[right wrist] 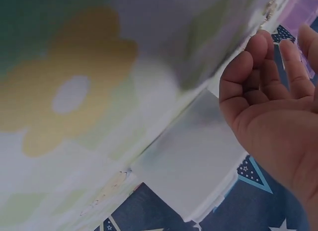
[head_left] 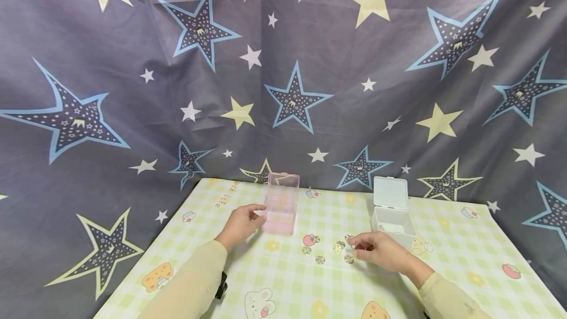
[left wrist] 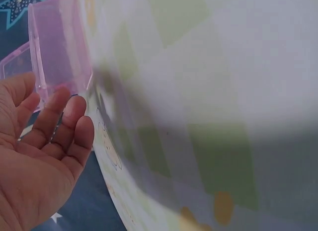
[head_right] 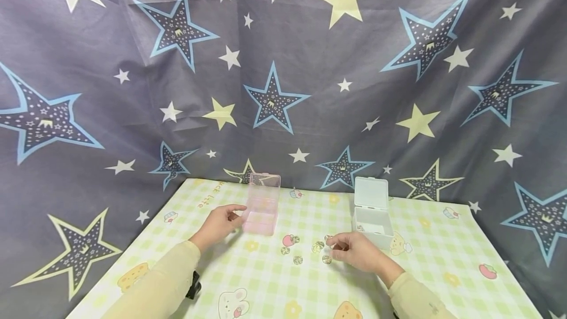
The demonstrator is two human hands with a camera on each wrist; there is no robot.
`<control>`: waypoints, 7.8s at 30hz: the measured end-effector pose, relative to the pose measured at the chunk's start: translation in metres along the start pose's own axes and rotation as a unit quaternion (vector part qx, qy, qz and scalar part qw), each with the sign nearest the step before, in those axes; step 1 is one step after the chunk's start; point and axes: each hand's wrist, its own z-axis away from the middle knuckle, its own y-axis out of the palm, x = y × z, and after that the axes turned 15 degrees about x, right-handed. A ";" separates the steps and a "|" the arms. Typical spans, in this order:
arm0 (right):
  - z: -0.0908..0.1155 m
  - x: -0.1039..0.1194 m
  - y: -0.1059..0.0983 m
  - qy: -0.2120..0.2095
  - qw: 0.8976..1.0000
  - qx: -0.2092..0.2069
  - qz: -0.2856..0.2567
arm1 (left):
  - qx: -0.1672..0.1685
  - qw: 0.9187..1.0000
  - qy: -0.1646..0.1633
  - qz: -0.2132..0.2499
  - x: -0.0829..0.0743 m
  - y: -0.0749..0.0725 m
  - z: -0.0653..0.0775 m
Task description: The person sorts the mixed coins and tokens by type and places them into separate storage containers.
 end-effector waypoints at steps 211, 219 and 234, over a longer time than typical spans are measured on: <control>-0.059 0.012 -0.003 0.131 0.989 -0.070 0.017 | 0.040 0.983 -0.050 0.169 -0.002 0.020 -0.011; -0.083 0.034 -0.003 0.105 0.989 -0.107 -0.015 | 0.049 0.980 -0.060 0.183 -0.005 0.018 -0.009; -0.138 0.081 0.028 0.058 0.984 -0.134 -0.098 | 0.055 0.981 -0.058 0.177 -0.006 0.015 -0.008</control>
